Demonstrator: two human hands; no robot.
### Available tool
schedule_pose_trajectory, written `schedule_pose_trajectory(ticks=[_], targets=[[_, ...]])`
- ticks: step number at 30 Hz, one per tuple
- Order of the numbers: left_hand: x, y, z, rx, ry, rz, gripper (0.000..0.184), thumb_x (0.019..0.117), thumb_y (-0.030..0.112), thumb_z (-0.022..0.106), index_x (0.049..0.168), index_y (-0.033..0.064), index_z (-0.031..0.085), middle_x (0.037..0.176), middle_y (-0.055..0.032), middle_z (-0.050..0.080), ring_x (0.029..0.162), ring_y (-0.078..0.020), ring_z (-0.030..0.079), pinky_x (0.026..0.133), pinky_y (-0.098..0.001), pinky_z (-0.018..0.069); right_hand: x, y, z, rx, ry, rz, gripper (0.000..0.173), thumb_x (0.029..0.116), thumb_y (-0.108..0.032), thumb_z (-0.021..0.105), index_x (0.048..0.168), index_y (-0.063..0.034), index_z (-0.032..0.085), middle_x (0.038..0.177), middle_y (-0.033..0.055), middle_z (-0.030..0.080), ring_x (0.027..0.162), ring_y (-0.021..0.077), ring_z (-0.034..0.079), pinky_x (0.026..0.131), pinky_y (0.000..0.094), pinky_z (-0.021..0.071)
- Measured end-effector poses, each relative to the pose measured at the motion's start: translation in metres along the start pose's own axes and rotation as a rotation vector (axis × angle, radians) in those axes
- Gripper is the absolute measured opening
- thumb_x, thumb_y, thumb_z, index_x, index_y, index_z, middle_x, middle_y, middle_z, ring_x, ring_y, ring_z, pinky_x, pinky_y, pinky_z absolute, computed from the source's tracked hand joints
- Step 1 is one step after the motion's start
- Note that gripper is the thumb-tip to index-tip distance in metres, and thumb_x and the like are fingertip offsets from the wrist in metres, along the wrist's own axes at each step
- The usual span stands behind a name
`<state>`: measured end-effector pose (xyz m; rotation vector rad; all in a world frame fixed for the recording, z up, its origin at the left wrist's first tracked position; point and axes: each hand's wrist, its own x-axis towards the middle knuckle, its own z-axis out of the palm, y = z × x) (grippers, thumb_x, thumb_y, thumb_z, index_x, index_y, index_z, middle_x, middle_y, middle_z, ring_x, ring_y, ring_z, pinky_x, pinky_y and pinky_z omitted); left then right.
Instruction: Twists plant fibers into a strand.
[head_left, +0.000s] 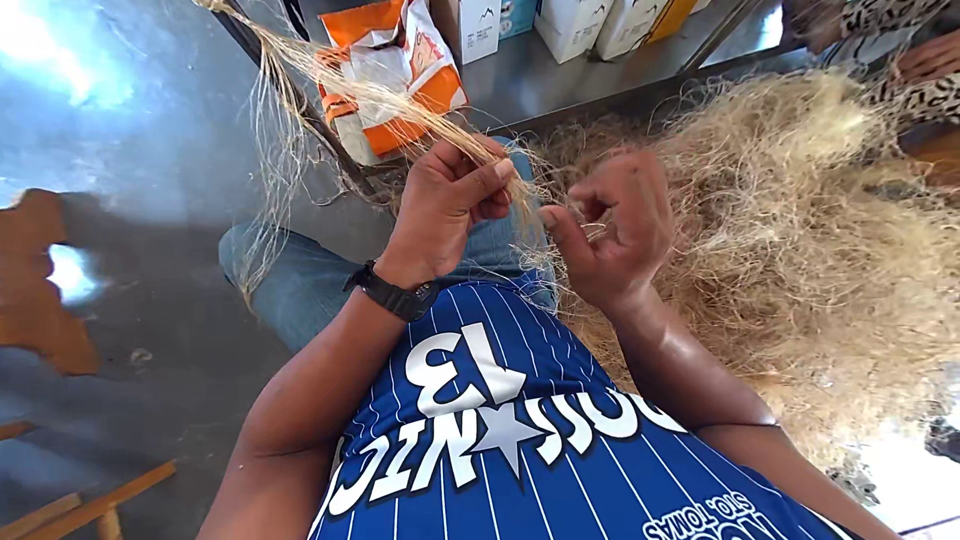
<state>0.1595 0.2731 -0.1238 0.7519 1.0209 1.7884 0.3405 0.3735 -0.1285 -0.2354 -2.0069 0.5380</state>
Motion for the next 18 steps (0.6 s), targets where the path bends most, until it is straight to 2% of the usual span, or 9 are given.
schedule_pose_trajectory(ticks=[2,5,7,9,11,14,16,18], targets=[[0.000,0.001,0.000,-0.018,0.026,0.008,0.013,0.0975,-0.002,0.064,0.109,0.0031,0.060,0.089,-0.0089,0.070,0.074,-0.0170,0.070,0.072,-0.0333,0.0629,-0.001,0.000,0.003,-0.068,0.008,-0.028,0.022,0.0924,-0.021,0.077,0.090,-0.0008,0.071,0.083,0.0116,0.063,0.077,0.0166,0.062,0.064,0.0278,0.0527],[-0.001,0.001,-0.001,-0.020,0.032,0.010,0.013,0.0968,-0.001,0.065,0.108,0.0031,0.061,0.091,-0.0091,0.069,0.076,-0.0167,0.070,0.071,-0.0324,0.0626,0.000,-0.001,0.009,-0.088,-0.174,0.104,0.023,0.0951,-0.026,0.074,0.103,-0.0045,0.076,0.091,0.0096,0.066,0.080,0.0149,0.064,0.067,0.0292,0.0548],[-0.001,-0.001,-0.001,-0.014,0.004,0.011,0.017,0.0951,-0.002,0.068,0.110,0.0031,0.061,0.096,-0.0092,0.069,0.083,-0.0185,0.070,0.075,-0.0354,0.0633,0.001,0.002,0.012,0.046,-0.217,0.198,0.015,0.0983,-0.015,0.069,0.103,-0.0033,0.076,0.094,0.0073,0.069,0.080,0.0103,0.065,0.067,0.0249,0.0562],[-0.001,-0.003,-0.003,-0.024,-0.038,0.016,0.023,0.0923,-0.004,0.070,0.112,0.0034,0.061,0.099,-0.0089,0.069,0.086,-0.0201,0.071,0.080,-0.0393,0.0635,0.003,0.002,0.011,0.228,-0.238,0.308,0.015,0.1012,-0.008,0.062,0.107,0.0014,0.071,0.095,0.0074,0.070,0.080,0.0092,0.066,0.068,0.0247,0.0576],[-0.002,-0.004,-0.005,-0.022,-0.070,0.020,0.028,0.0911,-0.006,0.070,0.116,0.0021,0.059,0.100,-0.0101,0.069,0.087,-0.0215,0.071,0.081,-0.0415,0.0634,0.003,0.003,0.008,0.357,-0.276,0.377,0.014,0.1041,-0.007,0.055,0.110,0.0025,0.063,0.097,0.0077,0.069,0.083,0.0127,0.068,0.073,0.0301,0.0607],[-0.001,-0.004,-0.006,-0.011,-0.080,0.034,0.028,0.0912,-0.007,0.069,0.116,0.0017,0.060,0.099,-0.0094,0.069,0.086,-0.0196,0.070,0.080,-0.0390,0.0628,0.002,0.005,0.004,0.501,-0.256,0.386,0.014,0.1063,-0.005,0.043,0.109,0.0018,0.056,0.102,0.0101,0.070,0.090,0.0172,0.070,0.079,0.0353,0.0615],[-0.001,-0.005,-0.006,-0.009,-0.058,0.041,0.026,0.0916,-0.007,0.068,0.115,0.0019,0.060,0.098,-0.0086,0.069,0.084,-0.0184,0.070,0.079,-0.0372,0.0627,0.001,0.007,0.006,0.622,-0.196,0.403,0.013,0.1074,-0.004,0.039,0.108,0.0000,0.052,0.101,0.0112,0.070,0.090,0.0206,0.071,0.082,0.0396,0.0622],[-0.001,-0.005,-0.007,-0.010,-0.056,0.044,0.026,0.0919,-0.007,0.068,0.114,0.0023,0.060,0.099,-0.0084,0.068,0.085,-0.0184,0.070,0.079,-0.0376,0.0627,0.000,0.007,0.007,0.697,-0.160,0.439,0.011,0.1072,-0.005,0.041,0.110,-0.0010,0.051,0.099,0.0113,0.071,0.088,0.0225,0.072,0.082,0.0427,0.0628]])
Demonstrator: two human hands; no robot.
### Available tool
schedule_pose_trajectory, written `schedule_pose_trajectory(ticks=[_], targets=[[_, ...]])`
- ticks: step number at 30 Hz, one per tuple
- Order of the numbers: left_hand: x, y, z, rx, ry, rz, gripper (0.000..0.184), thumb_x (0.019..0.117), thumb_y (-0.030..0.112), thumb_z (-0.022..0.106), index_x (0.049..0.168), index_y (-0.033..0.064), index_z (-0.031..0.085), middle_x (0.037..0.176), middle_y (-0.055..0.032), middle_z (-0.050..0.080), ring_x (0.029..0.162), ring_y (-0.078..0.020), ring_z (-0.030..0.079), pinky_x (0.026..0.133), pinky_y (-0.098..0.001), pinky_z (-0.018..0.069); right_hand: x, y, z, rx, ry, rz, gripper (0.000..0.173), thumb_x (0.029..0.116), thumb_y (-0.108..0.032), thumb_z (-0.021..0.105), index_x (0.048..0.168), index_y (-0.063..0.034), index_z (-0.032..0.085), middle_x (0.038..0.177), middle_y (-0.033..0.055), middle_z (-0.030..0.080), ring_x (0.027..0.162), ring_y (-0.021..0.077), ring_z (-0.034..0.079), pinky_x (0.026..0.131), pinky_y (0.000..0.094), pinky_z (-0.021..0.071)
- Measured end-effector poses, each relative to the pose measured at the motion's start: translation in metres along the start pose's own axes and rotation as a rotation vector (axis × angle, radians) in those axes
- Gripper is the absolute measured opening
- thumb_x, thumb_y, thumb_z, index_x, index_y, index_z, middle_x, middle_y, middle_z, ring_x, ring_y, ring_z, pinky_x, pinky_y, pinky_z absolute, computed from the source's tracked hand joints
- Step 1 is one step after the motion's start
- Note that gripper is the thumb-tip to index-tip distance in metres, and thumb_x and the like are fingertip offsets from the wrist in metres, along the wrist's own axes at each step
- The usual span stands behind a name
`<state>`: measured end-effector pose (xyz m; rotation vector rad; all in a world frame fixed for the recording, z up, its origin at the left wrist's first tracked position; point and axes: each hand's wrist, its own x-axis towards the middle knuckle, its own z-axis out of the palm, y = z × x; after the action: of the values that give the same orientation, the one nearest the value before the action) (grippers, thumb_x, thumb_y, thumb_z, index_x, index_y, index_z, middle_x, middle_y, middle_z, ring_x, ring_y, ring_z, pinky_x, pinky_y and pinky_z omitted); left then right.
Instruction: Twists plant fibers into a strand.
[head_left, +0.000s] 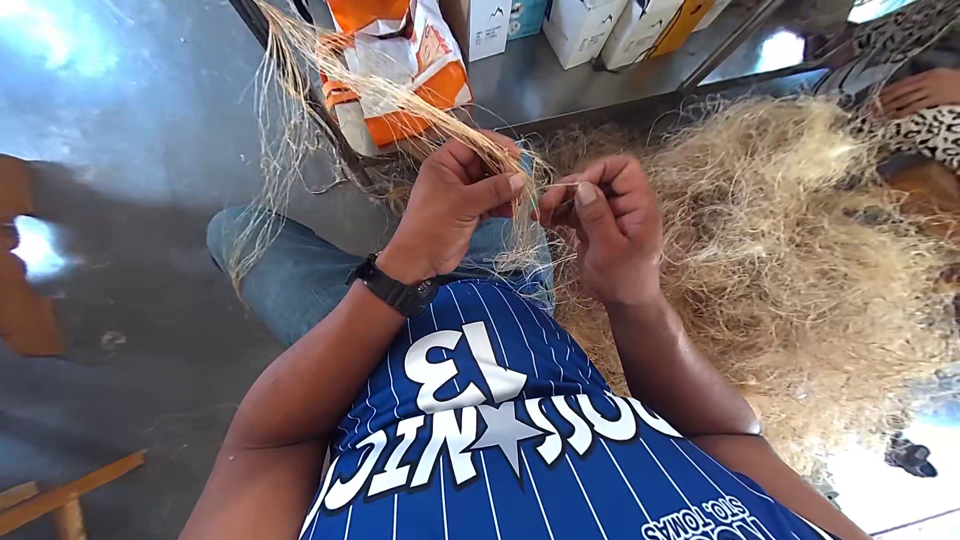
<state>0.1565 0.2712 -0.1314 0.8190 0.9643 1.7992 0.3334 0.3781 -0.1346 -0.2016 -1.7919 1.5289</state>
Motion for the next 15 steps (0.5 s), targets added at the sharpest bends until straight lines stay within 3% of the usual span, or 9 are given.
schedule_pose_trajectory(ticks=[2,5,9,15], targets=[[-0.001,0.001,0.002,0.004,0.006,-0.005,0.025,0.0915,-0.007,0.069,0.113,0.0029,0.060,0.098,-0.0080,0.068,0.085,-0.0183,0.070,0.079,-0.0377,0.0630,-0.001,-0.002,0.005,-0.030,0.004,0.020,0.012,0.1030,-0.004,0.055,0.113,0.0008,0.052,0.098,0.0110,0.071,0.086,0.0210,0.072,0.079,0.0403,0.0634],[-0.001,0.001,0.003,0.007,0.003,-0.001,0.024,0.0916,-0.006,0.069,0.111,0.0036,0.059,0.096,-0.0077,0.067,0.084,-0.0180,0.069,0.078,-0.0375,0.0628,-0.001,-0.003,0.012,-0.107,-0.014,0.048,0.033,0.0910,-0.003,0.073,0.117,0.0033,0.054,0.098,0.0105,0.067,0.084,0.0178,0.068,0.072,0.0327,0.0614],[0.000,0.000,0.001,0.006,0.011,0.004,0.024,0.0911,-0.006,0.070,0.111,0.0032,0.060,0.096,-0.0075,0.067,0.084,-0.0175,0.068,0.079,-0.0365,0.0622,0.001,-0.002,0.013,-0.121,0.064,-0.007,0.027,0.0937,0.004,0.067,0.119,0.0074,0.059,0.097,0.0121,0.069,0.077,0.0189,0.070,0.068,0.0359,0.0639],[0.001,0.002,-0.003,0.016,0.023,0.016,0.029,0.0910,-0.006,0.070,0.115,0.0038,0.058,0.098,-0.0072,0.068,0.086,-0.0160,0.068,0.080,-0.0346,0.0613,0.006,-0.007,-0.017,-0.023,0.238,-0.162,0.021,0.0978,0.005,0.061,0.118,0.0001,0.057,0.096,0.0063,0.066,0.068,0.0160,0.066,0.059,0.0344,0.0623]])
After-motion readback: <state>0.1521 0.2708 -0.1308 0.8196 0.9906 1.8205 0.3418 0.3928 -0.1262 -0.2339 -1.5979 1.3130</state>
